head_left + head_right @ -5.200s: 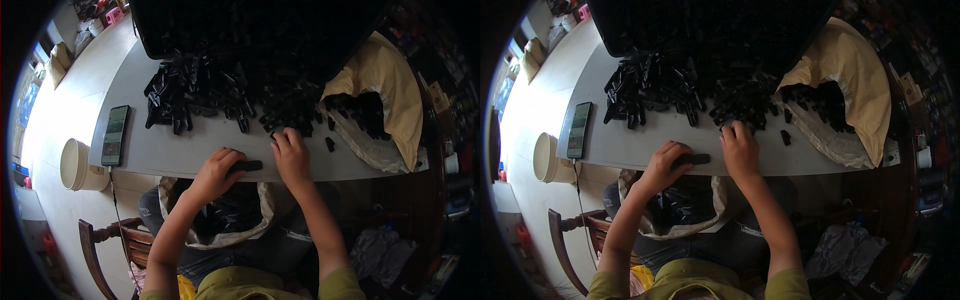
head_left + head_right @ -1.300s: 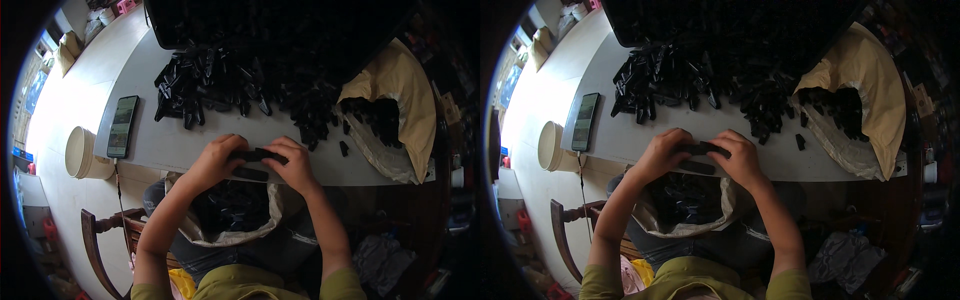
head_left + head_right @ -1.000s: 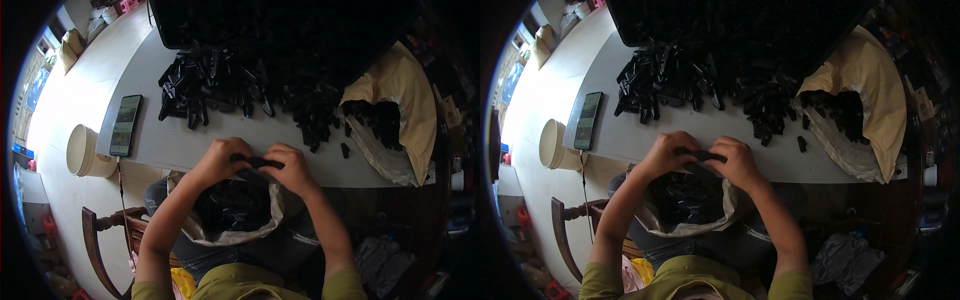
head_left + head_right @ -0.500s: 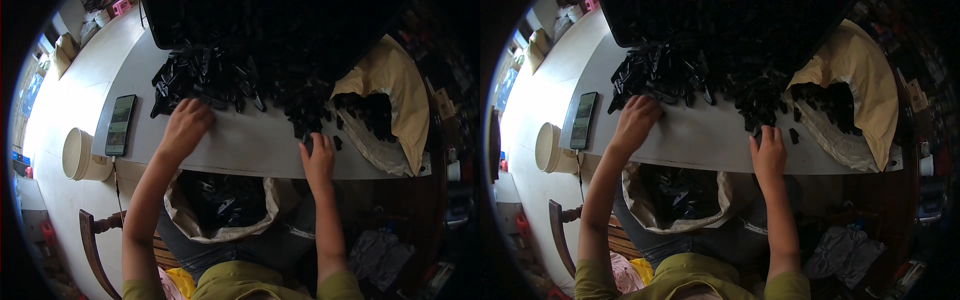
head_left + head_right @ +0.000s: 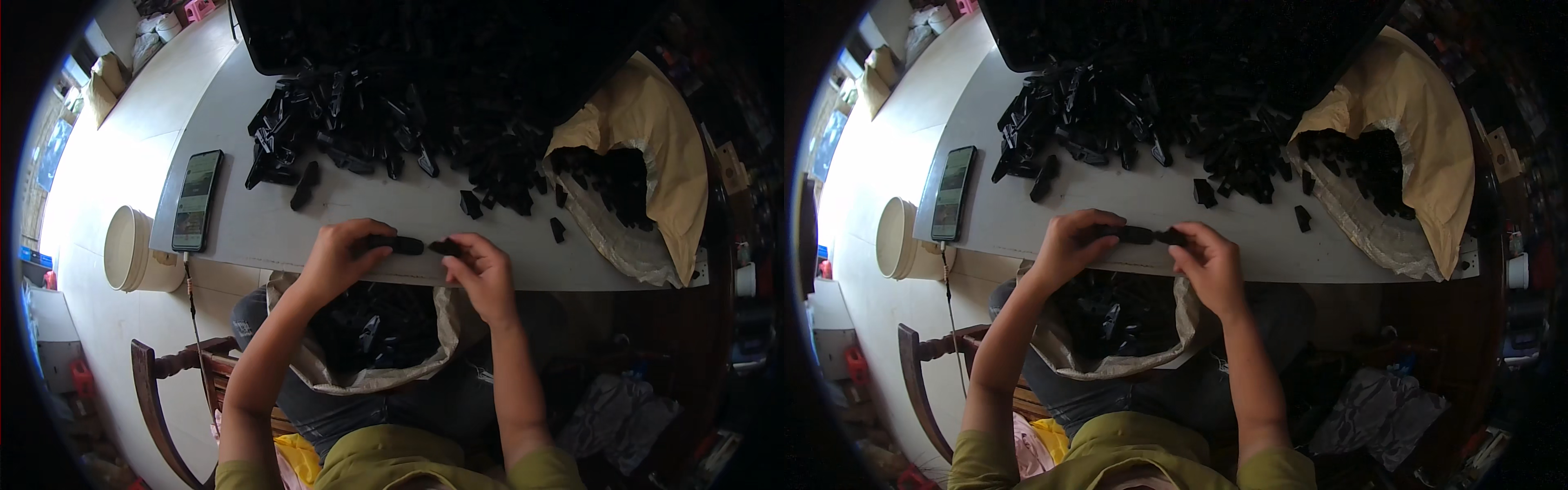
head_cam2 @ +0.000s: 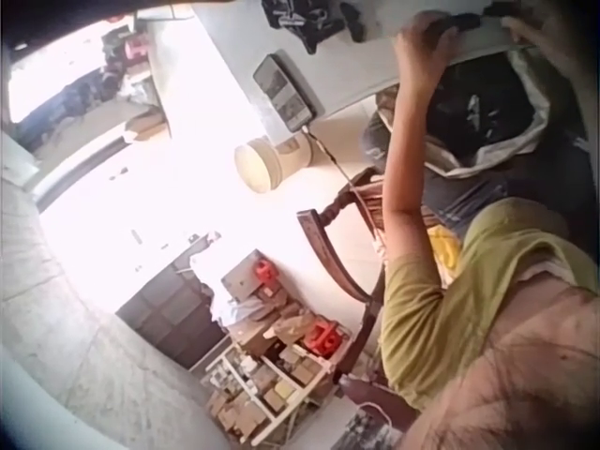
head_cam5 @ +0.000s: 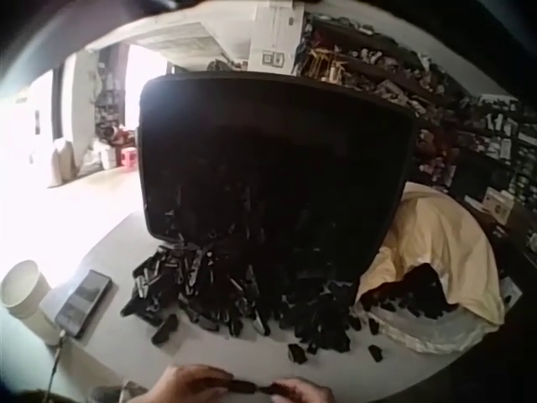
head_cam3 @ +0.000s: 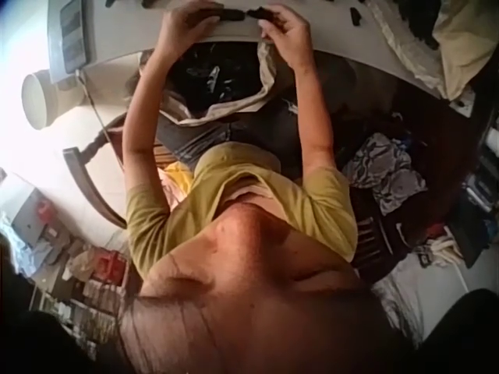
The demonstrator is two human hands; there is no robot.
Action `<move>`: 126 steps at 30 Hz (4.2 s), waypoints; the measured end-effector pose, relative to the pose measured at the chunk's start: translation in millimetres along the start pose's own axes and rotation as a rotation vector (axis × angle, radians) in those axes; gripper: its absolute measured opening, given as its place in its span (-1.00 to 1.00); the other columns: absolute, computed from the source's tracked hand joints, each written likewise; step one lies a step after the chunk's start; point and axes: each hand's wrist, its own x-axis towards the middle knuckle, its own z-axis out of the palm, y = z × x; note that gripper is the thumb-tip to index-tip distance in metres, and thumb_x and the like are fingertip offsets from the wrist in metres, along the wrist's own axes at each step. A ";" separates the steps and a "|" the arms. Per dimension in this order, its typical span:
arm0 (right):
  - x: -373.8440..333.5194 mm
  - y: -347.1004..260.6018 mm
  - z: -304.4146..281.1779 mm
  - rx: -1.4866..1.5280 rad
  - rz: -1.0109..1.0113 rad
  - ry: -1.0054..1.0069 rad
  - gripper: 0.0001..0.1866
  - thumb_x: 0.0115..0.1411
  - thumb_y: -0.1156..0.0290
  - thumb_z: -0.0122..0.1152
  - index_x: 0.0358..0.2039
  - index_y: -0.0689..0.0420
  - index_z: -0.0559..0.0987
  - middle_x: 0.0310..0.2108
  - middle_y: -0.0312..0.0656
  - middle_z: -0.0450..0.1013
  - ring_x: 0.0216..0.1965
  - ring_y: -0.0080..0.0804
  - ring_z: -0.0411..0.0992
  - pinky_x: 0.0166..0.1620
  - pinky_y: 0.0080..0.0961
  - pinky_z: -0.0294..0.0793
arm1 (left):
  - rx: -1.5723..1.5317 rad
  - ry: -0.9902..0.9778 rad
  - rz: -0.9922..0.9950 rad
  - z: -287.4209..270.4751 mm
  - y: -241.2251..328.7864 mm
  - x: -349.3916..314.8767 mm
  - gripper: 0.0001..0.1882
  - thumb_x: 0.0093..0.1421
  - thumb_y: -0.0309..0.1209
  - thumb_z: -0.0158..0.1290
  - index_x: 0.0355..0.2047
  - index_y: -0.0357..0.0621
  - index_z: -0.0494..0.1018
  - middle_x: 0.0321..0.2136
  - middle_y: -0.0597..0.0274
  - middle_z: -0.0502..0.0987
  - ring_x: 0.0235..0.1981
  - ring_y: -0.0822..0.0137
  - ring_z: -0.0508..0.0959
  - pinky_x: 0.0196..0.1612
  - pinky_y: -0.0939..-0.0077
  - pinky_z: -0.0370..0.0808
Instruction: Inspecting and sorting numerous small black plastic components into a collection bag.
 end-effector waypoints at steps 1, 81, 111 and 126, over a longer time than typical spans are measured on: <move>2.9 0.0 2.7 -0.147 -0.002 -0.066 -0.73 0.16 0.66 0.15 -0.10 0.27 0.49 -0.42 -0.28 0.49 -0.49 -0.66 0.41 -0.38 -0.72 0.42 | 0.081 0.041 0.105 1.5 -1.9 0.3 -0.68 0.04 -0.60 0.18 -0.15 -0.17 0.51 -0.24 0.18 0.59 -0.26 0.35 0.56 -0.19 0.52 0.47; 38.8 -19.4 20.8 -0.721 -0.266 -0.362 -0.69 -0.10 0.64 0.39 -0.27 0.28 0.59 -0.35 -0.22 0.43 -0.50 -0.56 0.38 -0.45 -0.60 0.39 | 0.197 0.089 0.403 -6.0 -10.9 11.8 -0.76 -0.12 -0.54 0.27 -0.36 -0.25 0.58 -0.34 0.08 0.57 -0.29 0.09 0.55 -0.18 0.33 0.49; 24.1 -12.3 24.6 -0.615 -0.392 -0.164 -0.68 -0.09 0.60 0.38 -0.24 0.23 0.62 -0.30 -0.17 0.47 -0.29 -0.36 0.46 -0.24 -0.53 0.44 | 0.352 0.205 0.355 -6.1 -3.5 -9.4 -0.74 -0.05 -0.53 0.22 -0.28 -0.26 0.55 -0.28 0.10 0.53 -0.23 0.08 0.51 -0.12 0.31 0.46; 25.5 -2.8 14.4 -0.656 -0.473 -0.122 -0.66 -0.19 0.59 0.45 -0.30 0.26 0.63 -0.38 -0.18 0.47 -0.35 -0.37 0.46 -0.31 -0.50 0.44 | 0.263 0.188 0.408 0.7 -9.9 -5.1 -0.75 -0.09 -0.55 0.24 -0.33 -0.27 0.56 -0.34 0.09 0.55 -0.25 0.11 0.52 -0.17 0.32 0.49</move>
